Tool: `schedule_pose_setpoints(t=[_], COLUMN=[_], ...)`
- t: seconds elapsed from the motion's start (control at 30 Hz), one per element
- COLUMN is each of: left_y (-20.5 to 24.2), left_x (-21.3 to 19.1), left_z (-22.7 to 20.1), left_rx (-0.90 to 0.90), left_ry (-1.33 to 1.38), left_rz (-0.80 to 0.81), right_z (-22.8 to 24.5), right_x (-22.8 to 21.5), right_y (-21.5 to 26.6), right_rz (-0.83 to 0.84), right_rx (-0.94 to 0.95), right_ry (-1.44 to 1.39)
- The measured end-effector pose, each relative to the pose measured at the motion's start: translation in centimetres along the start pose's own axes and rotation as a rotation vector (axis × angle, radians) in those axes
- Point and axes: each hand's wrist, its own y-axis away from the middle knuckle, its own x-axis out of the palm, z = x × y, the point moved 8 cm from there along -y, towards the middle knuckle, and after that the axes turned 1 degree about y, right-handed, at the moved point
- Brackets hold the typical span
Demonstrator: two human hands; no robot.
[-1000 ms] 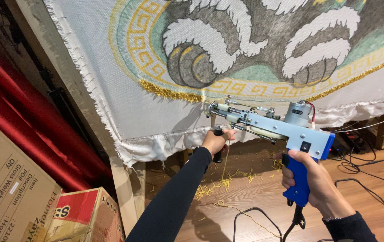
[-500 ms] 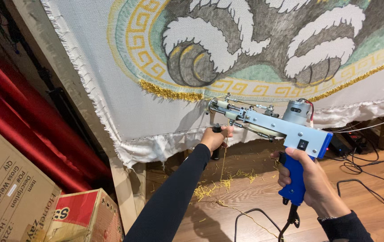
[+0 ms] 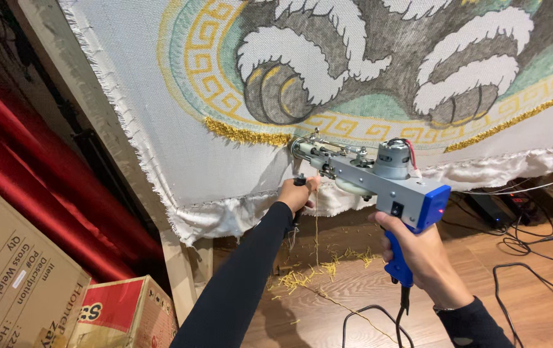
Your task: The person uses a tufting gun to apply yellow yarn to a large rug held in a frame. They move the gun along a pattern on the rug while using their other hand to guide the yarn.
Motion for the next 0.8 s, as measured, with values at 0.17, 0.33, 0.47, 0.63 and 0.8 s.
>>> schedule_pose_setpoints(t=[0.17, 0.33, 0.47, 0.63, 0.8], left_y=[0.5, 0.6, 0.1, 0.1, 0.1], left_x=[-0.7, -1.2, -1.4, -1.7, -1.5], left_z=[-0.9, -2.0, -2.6, -3.0, -3.5], left_rx=[-0.049, -0.047, -0.028, -0.051, -0.043], left_ry=[-0.059, -0.153, -0.160, -0.195, -0.191], left_rz=[-0.014, -0.018, -0.008, -0.035, -0.035], right_z=[-0.3, -0.3, 0.4, 0.6, 0.9], right_x=[0.4, 1.5, 1.8, 1.8, 1.7], right_y=[-0.3, -0.3, -0.4, 0.0, -0.1], right_rz=[-0.060, -0.004, -0.039, -0.073, -0.068], right_rx=[0.014, -0.002, 0.030, 0.039, 0.002], right_ry=[-0.014, -0.104, -0.126, -0.113, -0.136])
